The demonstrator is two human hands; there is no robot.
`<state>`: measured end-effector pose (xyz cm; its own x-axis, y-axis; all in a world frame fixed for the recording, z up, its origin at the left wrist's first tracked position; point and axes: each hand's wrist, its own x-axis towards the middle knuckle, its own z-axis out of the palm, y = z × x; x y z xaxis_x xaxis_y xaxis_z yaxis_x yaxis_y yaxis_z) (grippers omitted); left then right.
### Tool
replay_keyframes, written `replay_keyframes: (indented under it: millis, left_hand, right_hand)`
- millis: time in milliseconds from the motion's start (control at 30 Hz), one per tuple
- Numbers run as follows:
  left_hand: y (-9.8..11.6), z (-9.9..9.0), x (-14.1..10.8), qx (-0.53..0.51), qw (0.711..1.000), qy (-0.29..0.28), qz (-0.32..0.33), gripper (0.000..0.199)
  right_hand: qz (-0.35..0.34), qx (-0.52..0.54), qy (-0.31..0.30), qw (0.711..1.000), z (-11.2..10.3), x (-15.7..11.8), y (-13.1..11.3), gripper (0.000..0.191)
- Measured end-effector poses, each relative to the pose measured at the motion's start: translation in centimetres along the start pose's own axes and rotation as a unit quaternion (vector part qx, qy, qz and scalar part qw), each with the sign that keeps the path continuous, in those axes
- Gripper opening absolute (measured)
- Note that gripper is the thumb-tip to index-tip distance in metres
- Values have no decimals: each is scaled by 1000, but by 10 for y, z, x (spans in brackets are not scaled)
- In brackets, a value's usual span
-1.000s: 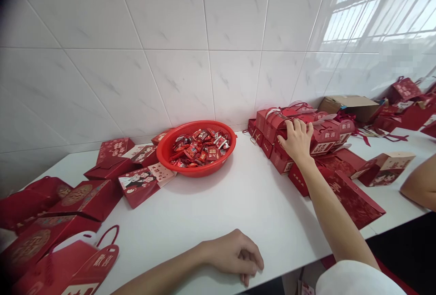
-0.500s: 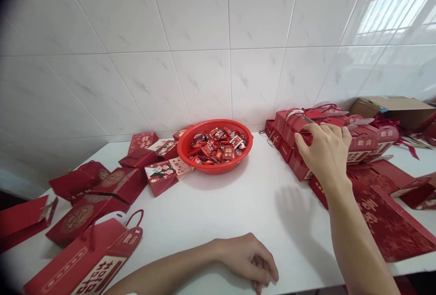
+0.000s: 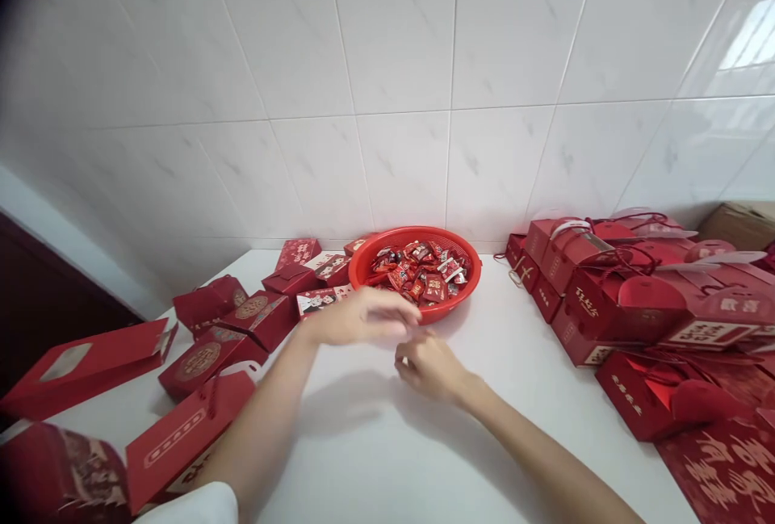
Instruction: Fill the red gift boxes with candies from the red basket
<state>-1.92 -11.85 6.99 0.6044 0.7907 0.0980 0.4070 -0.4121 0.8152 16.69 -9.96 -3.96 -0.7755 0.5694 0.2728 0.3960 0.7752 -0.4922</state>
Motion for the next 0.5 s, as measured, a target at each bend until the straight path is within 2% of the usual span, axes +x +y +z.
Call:
replay_keyframes:
  millis: [67, 100, 167, 267, 333, 433, 500]
  left_hand:
    - [-11, -35, -17, 46, 983, 165, -63, 35]
    - [-19, -50, -27, 75, 962, 246, -90, 37]
    - [-36, -73, -49, 131, 906, 357, -184, 38]
    - [-58, -96, -78, 223, 817, 398, -352, 46]
    - [-68, -104, -89, 242, 776, 394, -429, 59]
    - [-82, -110, -89, 253, 742, 378, -493, 81]
    - [-90, -110, -81, 270, 736, 375, -495, 89]
  right_hand:
    - [-7, 13, -34, 999, 25, -5, -4, 18]
    - [-8, 25, -44, 999, 35, -8, -6, 18]
    - [4, 54, -45, 998, 49, -14, -11, 20]
    - [30, 90, -31, 995, 60, -19, -17, 21]
    - [41, 102, -23, 994, 62, -19, -18, 20]
    - [47, 109, -13, 993, 64, -18, -18, 20]
    - [46, 114, -10, 992, 64, -18, -17, 21]
